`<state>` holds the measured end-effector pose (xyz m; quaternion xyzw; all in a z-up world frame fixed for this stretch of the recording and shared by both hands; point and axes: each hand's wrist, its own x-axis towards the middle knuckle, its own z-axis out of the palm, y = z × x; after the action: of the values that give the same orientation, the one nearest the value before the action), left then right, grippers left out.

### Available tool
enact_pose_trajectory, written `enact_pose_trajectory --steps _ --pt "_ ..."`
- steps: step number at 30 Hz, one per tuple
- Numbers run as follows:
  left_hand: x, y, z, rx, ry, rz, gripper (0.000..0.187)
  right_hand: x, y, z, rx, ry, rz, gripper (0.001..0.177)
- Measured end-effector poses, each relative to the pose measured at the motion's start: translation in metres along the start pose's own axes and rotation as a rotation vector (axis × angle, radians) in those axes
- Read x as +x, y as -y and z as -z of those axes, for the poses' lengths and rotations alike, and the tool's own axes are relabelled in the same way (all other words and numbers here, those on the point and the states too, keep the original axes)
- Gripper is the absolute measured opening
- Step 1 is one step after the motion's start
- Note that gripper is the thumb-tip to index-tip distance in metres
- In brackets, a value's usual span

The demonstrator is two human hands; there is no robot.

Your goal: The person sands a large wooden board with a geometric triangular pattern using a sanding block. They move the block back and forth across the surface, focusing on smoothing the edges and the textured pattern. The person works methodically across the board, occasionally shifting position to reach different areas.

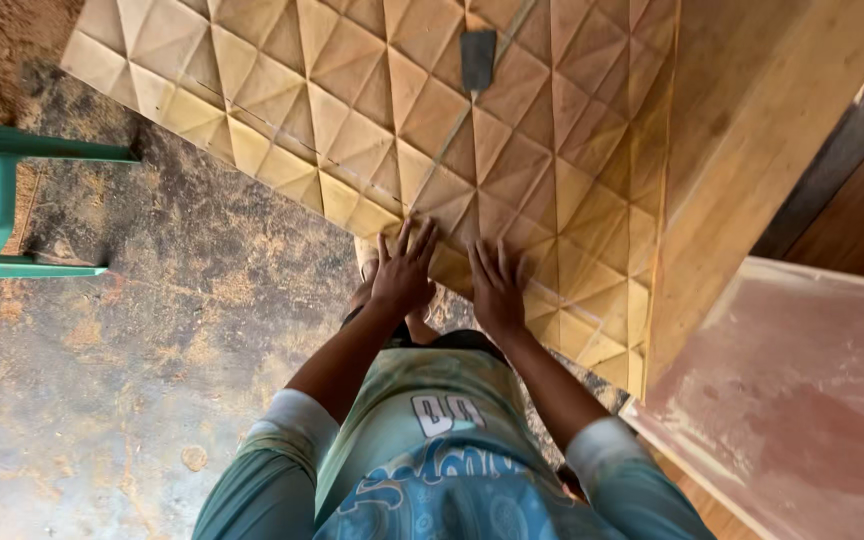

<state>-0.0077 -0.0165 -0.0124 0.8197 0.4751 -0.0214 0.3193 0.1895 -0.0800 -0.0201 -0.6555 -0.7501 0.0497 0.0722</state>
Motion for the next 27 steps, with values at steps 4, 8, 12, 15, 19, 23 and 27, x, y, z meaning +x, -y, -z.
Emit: enact_pose_trajectory --steps 4,8,12,15,19,23,27 --pt "-0.009 -0.007 0.002 0.007 0.010 0.021 0.103 -0.027 -0.001 -0.013 0.004 0.071 -0.005 0.054" --pt "-0.002 -0.001 0.001 0.010 0.044 0.006 0.102 -0.014 -0.016 -0.011 0.092 0.093 0.062 0.052" --pt "-0.011 0.008 -0.004 -0.011 -0.011 -0.040 0.098 -0.003 -0.021 0.010 -0.013 0.185 0.176 0.054" --pt "-0.018 0.011 -0.011 -0.029 -0.082 -0.071 0.096 -0.007 -0.026 0.013 0.019 0.208 0.223 0.054" --pt "-0.033 0.006 -0.016 -0.031 -0.050 -0.018 0.098 -0.008 -0.042 0.014 0.034 0.227 0.337 0.054" --pt "-0.042 -0.009 -0.021 0.023 -0.003 0.092 0.101 0.024 -0.054 0.019 0.034 0.231 0.476 0.058" --pt "-0.042 -0.039 -0.044 -0.101 -0.072 0.245 0.100 0.025 -0.058 0.024 0.079 0.221 0.528 0.058"
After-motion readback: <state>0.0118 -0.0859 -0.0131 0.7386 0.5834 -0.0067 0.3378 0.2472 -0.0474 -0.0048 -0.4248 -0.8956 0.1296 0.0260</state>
